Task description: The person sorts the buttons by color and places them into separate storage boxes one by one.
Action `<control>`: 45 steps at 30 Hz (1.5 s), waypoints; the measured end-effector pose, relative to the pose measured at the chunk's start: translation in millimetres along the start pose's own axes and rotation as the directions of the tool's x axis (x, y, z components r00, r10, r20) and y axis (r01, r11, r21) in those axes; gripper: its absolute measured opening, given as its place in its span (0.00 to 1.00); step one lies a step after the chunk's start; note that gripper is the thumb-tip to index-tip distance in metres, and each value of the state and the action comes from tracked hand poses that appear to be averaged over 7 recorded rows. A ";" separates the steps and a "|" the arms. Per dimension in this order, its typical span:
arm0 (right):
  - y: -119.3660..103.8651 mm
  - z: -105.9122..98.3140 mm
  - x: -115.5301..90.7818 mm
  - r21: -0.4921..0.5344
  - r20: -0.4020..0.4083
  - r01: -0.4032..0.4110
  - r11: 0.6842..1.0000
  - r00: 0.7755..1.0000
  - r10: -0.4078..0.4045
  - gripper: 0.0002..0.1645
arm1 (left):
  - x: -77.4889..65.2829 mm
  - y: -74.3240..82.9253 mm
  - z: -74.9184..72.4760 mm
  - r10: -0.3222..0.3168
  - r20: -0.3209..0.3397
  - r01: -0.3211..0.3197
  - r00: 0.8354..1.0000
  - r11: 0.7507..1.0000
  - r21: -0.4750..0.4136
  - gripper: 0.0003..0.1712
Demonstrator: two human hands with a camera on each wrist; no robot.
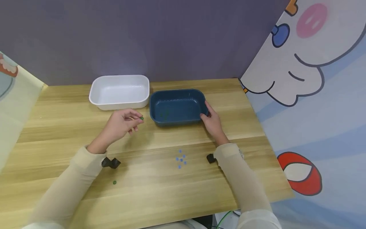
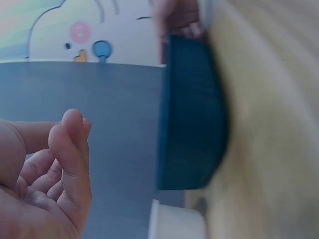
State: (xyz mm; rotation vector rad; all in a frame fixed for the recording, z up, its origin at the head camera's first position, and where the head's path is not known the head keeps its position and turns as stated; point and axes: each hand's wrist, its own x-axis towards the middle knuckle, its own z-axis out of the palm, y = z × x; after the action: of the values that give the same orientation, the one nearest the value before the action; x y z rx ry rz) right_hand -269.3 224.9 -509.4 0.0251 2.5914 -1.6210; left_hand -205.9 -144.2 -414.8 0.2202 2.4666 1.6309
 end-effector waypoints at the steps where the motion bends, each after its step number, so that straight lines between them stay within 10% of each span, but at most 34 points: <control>1: 2.3 0.6 -2.4 -0.001 0.006 -0.004 1.000 1.000 0.004 0.40 | 1.6 0.7 1.6 0.003 -0.008 -0.003 1.000 1.000 -0.009 0.09; 14: 2.4 -0.5 -7.7 0.041 0.036 -0.053 0.998 0.998 0.051 0.40 | 24.2 9.4 1.0 0.082 -0.100 -0.087 0.992 0.995 -0.048 0.10; 45: 16.5 14.4 -11.5 0.088 0.085 -0.093 0.992 0.993 0.085 0.40 | 38.8 -23.1 15.7 -0.026 -0.020 0.026 0.999 1.000 -0.009 0.09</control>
State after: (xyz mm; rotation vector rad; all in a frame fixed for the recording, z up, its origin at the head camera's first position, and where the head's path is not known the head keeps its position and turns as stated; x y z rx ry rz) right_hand -256.0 219.6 -529.5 0.0784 2.4192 -1.6719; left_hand -240.7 -130.6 -444.7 0.1700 2.4666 1.6407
